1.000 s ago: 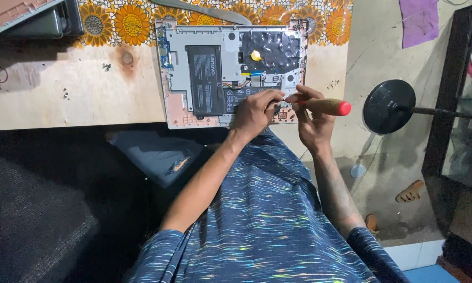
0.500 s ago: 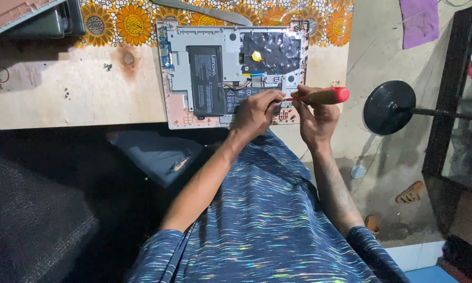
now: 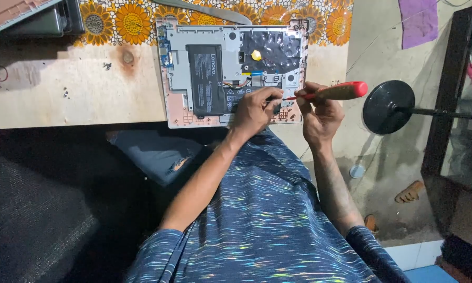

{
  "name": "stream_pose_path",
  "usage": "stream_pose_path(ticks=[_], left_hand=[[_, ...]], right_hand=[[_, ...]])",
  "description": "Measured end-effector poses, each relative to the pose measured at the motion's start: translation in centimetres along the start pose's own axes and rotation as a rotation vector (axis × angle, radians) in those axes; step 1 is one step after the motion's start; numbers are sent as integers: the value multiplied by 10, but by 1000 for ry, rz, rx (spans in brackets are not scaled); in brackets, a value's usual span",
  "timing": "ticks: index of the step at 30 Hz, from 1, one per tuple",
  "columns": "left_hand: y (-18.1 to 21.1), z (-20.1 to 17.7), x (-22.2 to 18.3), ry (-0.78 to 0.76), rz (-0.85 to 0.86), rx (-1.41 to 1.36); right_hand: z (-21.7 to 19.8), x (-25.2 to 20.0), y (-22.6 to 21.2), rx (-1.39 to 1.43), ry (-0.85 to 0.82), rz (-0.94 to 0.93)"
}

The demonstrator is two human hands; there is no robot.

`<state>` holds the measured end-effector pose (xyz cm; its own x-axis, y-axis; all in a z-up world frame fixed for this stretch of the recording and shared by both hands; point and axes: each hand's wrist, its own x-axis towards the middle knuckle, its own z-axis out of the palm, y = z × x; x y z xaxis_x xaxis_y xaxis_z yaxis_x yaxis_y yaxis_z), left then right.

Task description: Using a screwdriver to remove screws from a laptop battery during disassembly.

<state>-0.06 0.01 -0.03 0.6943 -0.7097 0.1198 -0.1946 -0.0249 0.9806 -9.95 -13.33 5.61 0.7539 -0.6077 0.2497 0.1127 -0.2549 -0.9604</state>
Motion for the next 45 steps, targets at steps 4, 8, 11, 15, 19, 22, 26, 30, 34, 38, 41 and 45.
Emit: stream_pose_path(ticks=[4, 8, 11, 15, 19, 22, 26, 30, 34, 38, 41, 45], left_hand=[[5, -2, 1, -2, 24, -18], [13, -6, 2, -19, 36, -70], [5, -4, 1, -20, 26, -76], [-9, 1, -2, -22, -5, -54], [-14, 4, -2, 3, -7, -59], [-4, 0, -2, 37, -51, -99], [22, -8, 7, 147, -155, -265], [24, -19, 7, 209, -203, -427], [32, -49, 4, 297, -142, -514], [31, -74, 4, 346, -53, -431], [29, -76, 2, 400, -28, -419], [36, -80, 2, 422, -71, -463]], right_hand=[[3, 2, 0, 21, 6, -3], [6, 1, 1, 36, 22, 6], [8, 2, 0, 61, 31, 19], [9, 2, 1, 81, 40, 25], [13, 2, 0, 79, 53, 16], [13, 2, 2, 88, 64, -15], [19, 7, -13, 98, 39, -106], [14, 4, -10, 88, 17, -90], [12, -1, -11, 86, -7, -128], [-2, -15, -6, -68, -7, -169], [-4, -20, -5, -97, 14, -208], [5, -16, -10, -117, 71, -260]])
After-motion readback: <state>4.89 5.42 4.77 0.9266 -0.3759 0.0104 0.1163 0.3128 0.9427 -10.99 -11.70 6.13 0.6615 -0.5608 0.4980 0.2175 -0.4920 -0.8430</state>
